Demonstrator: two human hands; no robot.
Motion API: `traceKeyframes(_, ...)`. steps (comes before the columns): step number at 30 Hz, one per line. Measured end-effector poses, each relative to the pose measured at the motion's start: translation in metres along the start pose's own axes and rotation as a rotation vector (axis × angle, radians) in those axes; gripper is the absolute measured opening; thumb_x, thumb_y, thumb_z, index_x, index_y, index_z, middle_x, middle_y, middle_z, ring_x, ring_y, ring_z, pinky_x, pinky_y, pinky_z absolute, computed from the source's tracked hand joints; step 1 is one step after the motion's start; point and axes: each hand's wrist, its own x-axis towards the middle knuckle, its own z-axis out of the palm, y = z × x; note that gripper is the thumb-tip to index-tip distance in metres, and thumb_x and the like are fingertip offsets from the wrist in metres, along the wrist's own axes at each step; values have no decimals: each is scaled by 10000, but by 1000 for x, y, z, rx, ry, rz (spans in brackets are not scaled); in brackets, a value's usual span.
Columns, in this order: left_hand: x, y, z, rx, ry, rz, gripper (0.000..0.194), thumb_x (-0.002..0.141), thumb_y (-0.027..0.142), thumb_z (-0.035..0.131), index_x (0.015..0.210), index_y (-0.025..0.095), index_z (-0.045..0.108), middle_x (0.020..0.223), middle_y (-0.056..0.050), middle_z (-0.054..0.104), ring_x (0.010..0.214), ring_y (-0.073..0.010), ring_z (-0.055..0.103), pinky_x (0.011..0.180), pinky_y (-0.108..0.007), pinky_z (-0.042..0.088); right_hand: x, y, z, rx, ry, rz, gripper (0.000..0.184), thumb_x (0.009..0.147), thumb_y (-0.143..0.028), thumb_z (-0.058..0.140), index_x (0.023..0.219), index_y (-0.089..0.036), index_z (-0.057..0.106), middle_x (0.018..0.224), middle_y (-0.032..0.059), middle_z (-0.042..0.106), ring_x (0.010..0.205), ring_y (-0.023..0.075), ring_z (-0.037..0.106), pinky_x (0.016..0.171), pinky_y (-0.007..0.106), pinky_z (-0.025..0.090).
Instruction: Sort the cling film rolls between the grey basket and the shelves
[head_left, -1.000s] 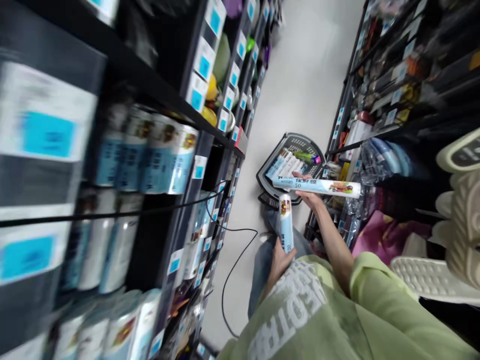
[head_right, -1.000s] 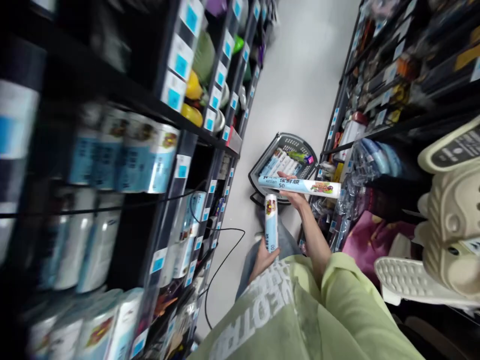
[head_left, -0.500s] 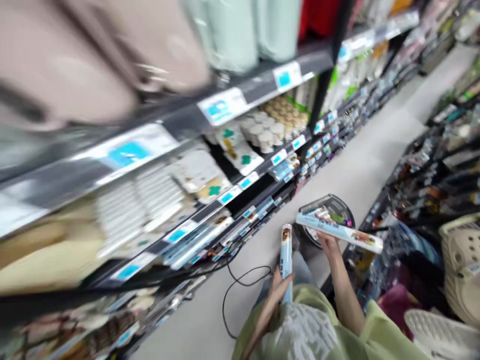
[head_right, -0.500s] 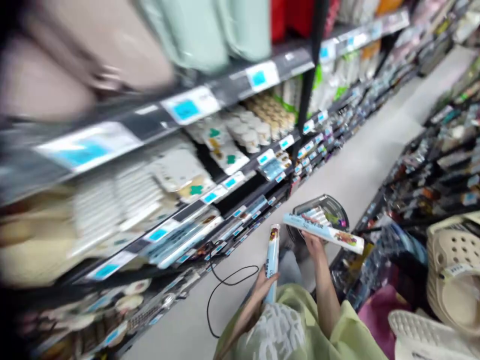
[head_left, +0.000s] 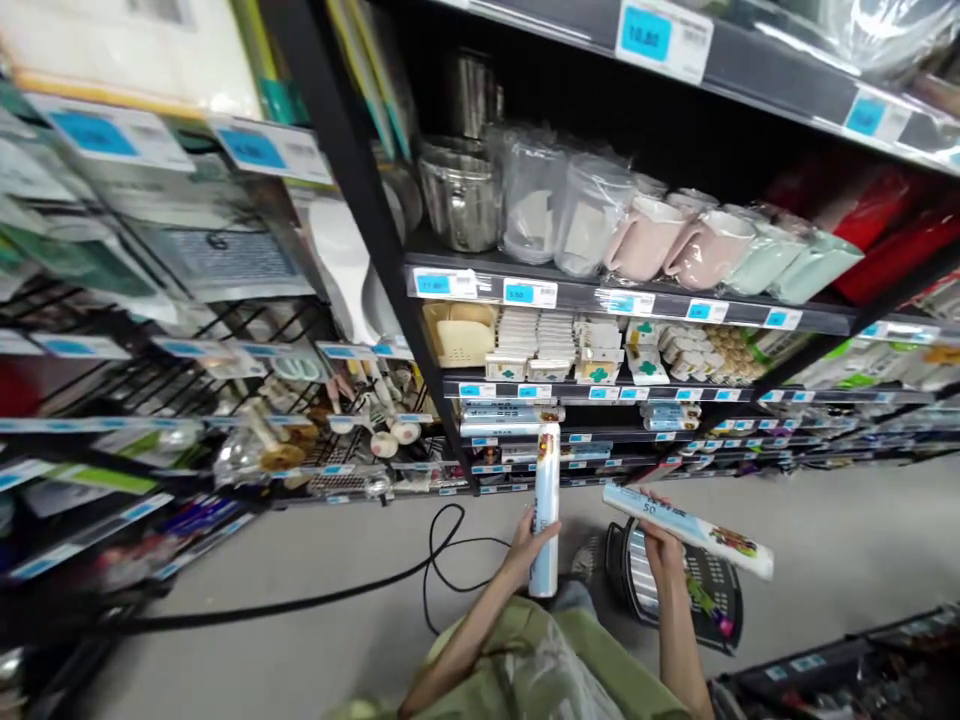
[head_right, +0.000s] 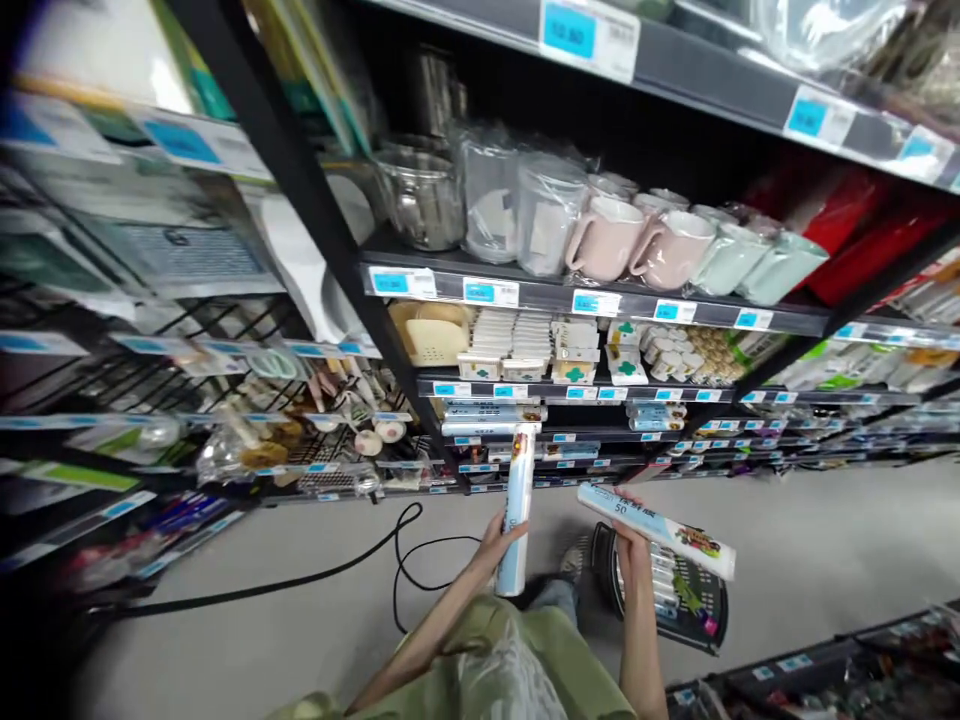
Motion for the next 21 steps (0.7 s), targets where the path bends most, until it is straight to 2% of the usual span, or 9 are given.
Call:
traceKeyframes(3,-1,5,-13,-65,7,53,570,637,563,948,1013,184,748,869,-39,699,852,-238,642,807,-335,511,-1,-10,21,-14,-50,16,498,648,-263,847,1108,-396,709,1254,-19,787,1292,320,736,1107,556,628)
traceKeyframes(5,-3,7,-19,-101,31,66,571,625,537,967,1012,178,750,887,-42,707,858,-231,642,802,-326,508,-3,-15,32,-5,-55,36,484,654,-270,847,1097,-401,700,1217,-26,792,1264,314,748,1088,543,635)
traceKeyframes(8,-4,11,-23,-147,85,77,588,572,473,998,1018,182,749,920,-52,729,898,-241,666,836,-331,520,-7,-17,41,1,-51,41,367,685,-329,828,1019,-372,682,1117,-28,798,1166,312,781,1030,543,653)
traceKeyframes(10,-3,12,-24,-189,91,88,592,560,440,1004,1027,190,742,940,-58,742,943,-257,689,879,-344,533,-9,-15,41,12,-30,49,307,707,-389,821,964,-343,661,1020,-31,791,1075,307,798,993,538,662)
traceKeyframes(13,-2,13,-24,-274,72,87,609,555,394,1011,1053,196,721,1008,-82,764,1021,-283,711,958,-382,539,-14,-8,34,47,29,90,314,717,-439,838,915,-319,627,868,-47,756,899,279,801,945,515,676)
traceKeyframes(16,-2,13,-22,-402,1,49,631,557,334,996,1102,203,705,1168,-124,776,1126,-314,714,1035,-431,524,-21,0,23,0,41,145,298,732,-428,845,871,-319,605,760,-58,718,702,262,770,802,483,695)
traceKeyframes(19,-1,17,-23,-535,-66,14,642,551,247,937,1144,216,692,1292,-124,750,1224,-333,699,1071,-450,513,-31,6,15,-61,31,217,293,718,-396,862,852,-325,611,824,-41,768,616,248,747,659,432,682)
traceKeyframes(21,0,21,-25,-581,-70,26,633,527,177,891,1119,231,673,1256,-86,744,1259,-318,681,1089,-430,504,-39,9,14,-44,38,282,350,664,-381,909,870,-318,634,964,-13,818,611,233,743,607,405,672)
